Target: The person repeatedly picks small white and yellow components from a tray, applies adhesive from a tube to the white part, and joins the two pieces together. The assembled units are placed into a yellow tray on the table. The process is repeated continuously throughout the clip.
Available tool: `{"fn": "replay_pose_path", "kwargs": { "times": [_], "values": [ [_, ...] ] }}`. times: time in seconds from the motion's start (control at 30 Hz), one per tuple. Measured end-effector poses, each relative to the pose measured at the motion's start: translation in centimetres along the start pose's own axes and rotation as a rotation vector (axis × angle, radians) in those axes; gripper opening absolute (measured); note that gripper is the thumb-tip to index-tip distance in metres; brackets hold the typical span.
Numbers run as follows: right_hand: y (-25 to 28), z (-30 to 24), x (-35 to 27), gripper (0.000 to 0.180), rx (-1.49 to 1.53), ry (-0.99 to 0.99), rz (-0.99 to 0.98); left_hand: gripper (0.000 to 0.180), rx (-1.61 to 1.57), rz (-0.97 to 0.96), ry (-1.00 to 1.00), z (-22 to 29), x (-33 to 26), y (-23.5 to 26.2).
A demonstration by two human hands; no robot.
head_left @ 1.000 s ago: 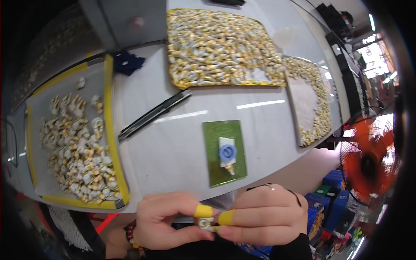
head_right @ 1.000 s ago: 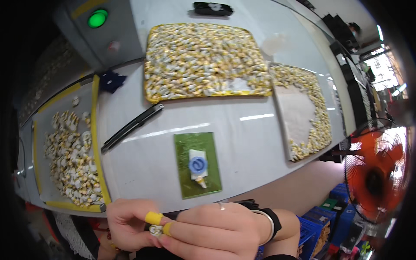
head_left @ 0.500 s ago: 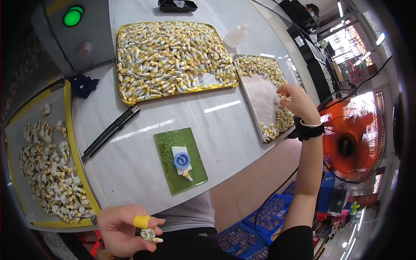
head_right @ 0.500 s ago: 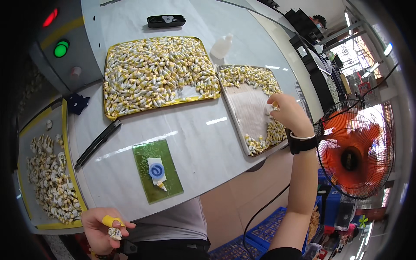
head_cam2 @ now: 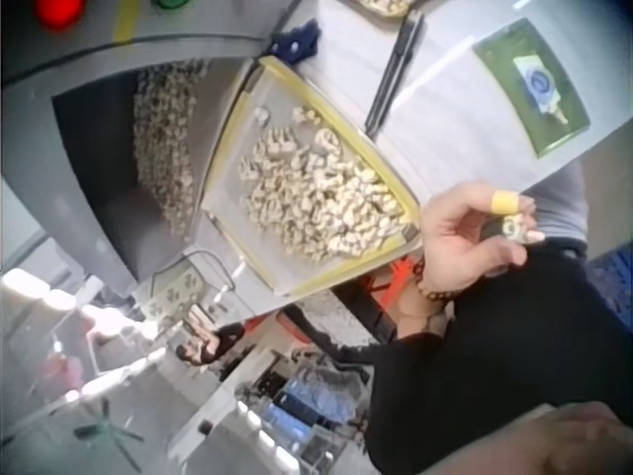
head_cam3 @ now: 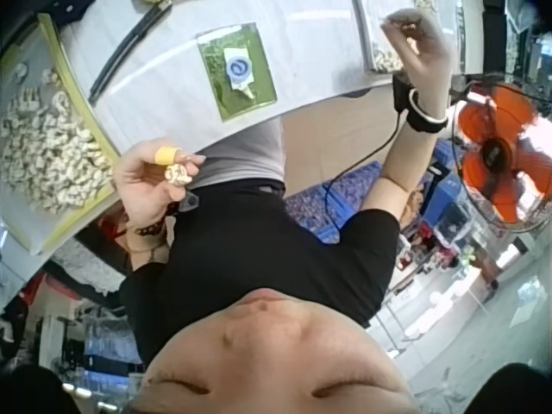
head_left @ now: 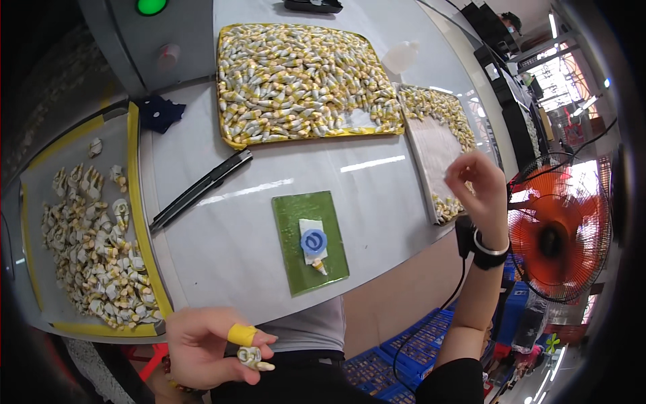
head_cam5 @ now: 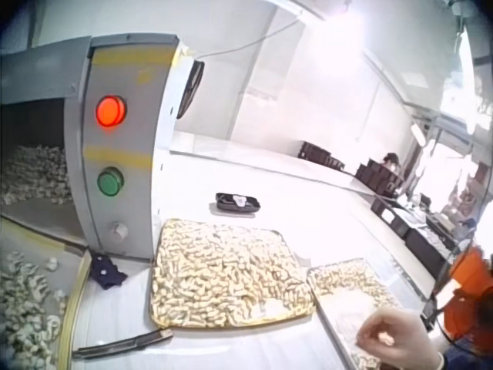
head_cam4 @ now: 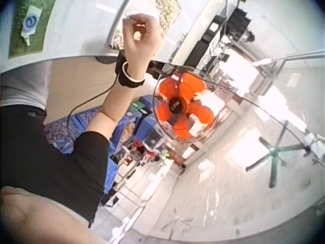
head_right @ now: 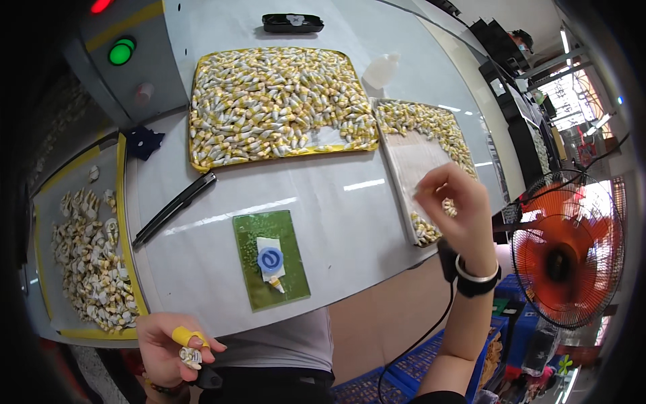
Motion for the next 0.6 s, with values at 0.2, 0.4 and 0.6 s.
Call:
{"fn": "replay_pose_path", "kwargs": {
  "times": [0.2, 0.4, 0.6],
  "values": [
    [-7.0, -9.6, -1.6, 0.016, 0.016, 0.410, -0.263, 0.034, -0.003, -0.051, 0.003, -0.1, -0.1, 0.0],
    [-10.1, -11.4, -1.1, 0.015, -0.148, 0.556, -0.306, 0.034, -0.046, 0.013, -0.034, 0.0, -0.3, 0.2],
    [-11.2, -11.9, -1.3, 0.016, -0.263, 0.643, -0.358, 0.035, -0.054, 0.074, -0.068, 0.3, -0.6, 0.6]
  ]
}}
Point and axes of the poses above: each hand's wrist, its own x-axis towards the middle knuckle, its own y-axis out of the back of the hand, z = x × y, the point moved 6 cm from there along x, towards the middle knuckle, and after that the axes turned 6 degrees about -x, right-handed, at the moved point
